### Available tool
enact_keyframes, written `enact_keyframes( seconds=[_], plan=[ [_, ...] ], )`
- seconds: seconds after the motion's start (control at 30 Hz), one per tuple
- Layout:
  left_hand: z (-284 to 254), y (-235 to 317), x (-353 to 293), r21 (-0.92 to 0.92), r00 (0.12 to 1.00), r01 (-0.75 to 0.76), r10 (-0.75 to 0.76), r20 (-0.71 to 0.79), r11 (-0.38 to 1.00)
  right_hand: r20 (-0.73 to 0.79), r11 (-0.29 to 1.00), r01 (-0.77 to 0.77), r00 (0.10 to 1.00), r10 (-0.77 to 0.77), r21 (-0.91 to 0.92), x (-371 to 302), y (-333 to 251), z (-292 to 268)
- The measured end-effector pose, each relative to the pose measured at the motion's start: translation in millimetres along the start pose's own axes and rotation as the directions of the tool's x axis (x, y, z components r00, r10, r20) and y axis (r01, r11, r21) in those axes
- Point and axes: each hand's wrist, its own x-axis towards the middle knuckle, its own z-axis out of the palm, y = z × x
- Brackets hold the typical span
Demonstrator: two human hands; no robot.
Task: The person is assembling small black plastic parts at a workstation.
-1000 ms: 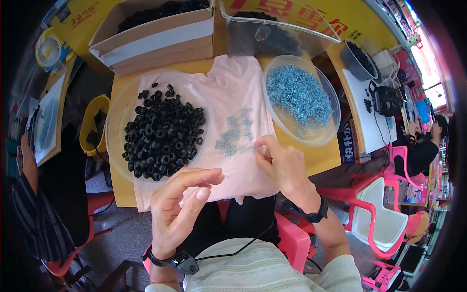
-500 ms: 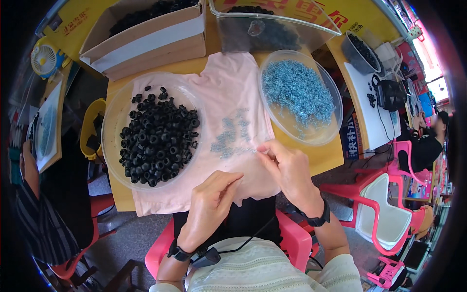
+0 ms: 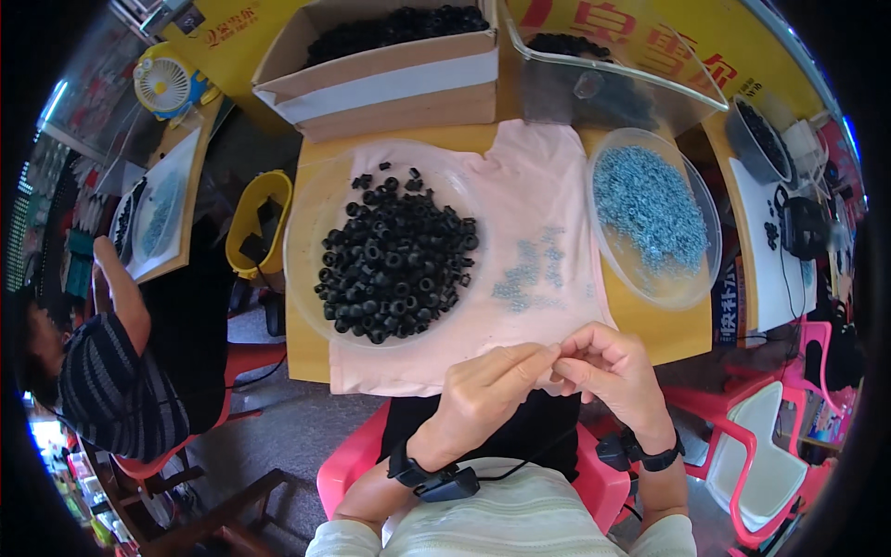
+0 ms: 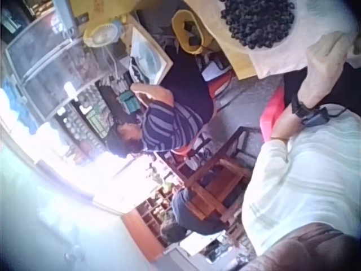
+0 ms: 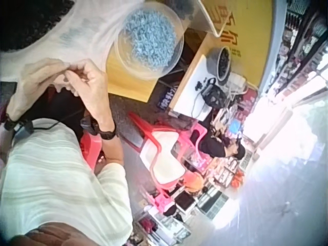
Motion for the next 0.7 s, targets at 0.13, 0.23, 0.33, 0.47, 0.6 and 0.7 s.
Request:
enact_keyframes(
  seconds=[0.13, 0.23, 0.33, 0.47, 0.6, 0.7],
  plan=[
    [-11.0, 0.8, -3.8, 0.030, 0.999, -0.010, 0.008, 0.043, 1.000, 0.044, 0.999, 0.019, 0.999, -0.021, 0.042, 4.9, 4.2, 2.8],
    [-12.2, -0.9, -4.0, 0.087, 1.000, 0.022, -0.021, -0.015, 0.996, -0.012, 0.997, 0.051, 0.999, -0.050, 0.055, 6.6, 8.2, 9.8],
    [-11.2, -3.1, -4.6, 0.140, 0.998, 0.026, -0.018, -0.057, 0.990, -0.059, 0.998, 0.058, 0.997, -0.056, 0.021, 6.9, 8.0, 18.6],
    [-16.2, -1.6, -7.7, 0.154, 0.998, 0.042, -0.035, -0.050, 0.987, -0.054, 0.995, 0.101, 0.993, -0.101, -0.006, 5.8, 7.8, 26.0],
    [-27.5, 1.6, -10.1, 0.177, 0.996, 0.087, -0.080, -0.049, 0.980, -0.049, 0.989, 0.150, 0.987, -0.151, -0.010, 6.4, 9.3, 34.0],
    [-45.3, -1.9, -13.1, 0.322, 0.976, 0.189, -0.140, -0.169, 0.928, -0.118, 0.981, 0.189, 0.974, -0.193, -0.049, 10.6, 15.7, 36.1]
  ],
)
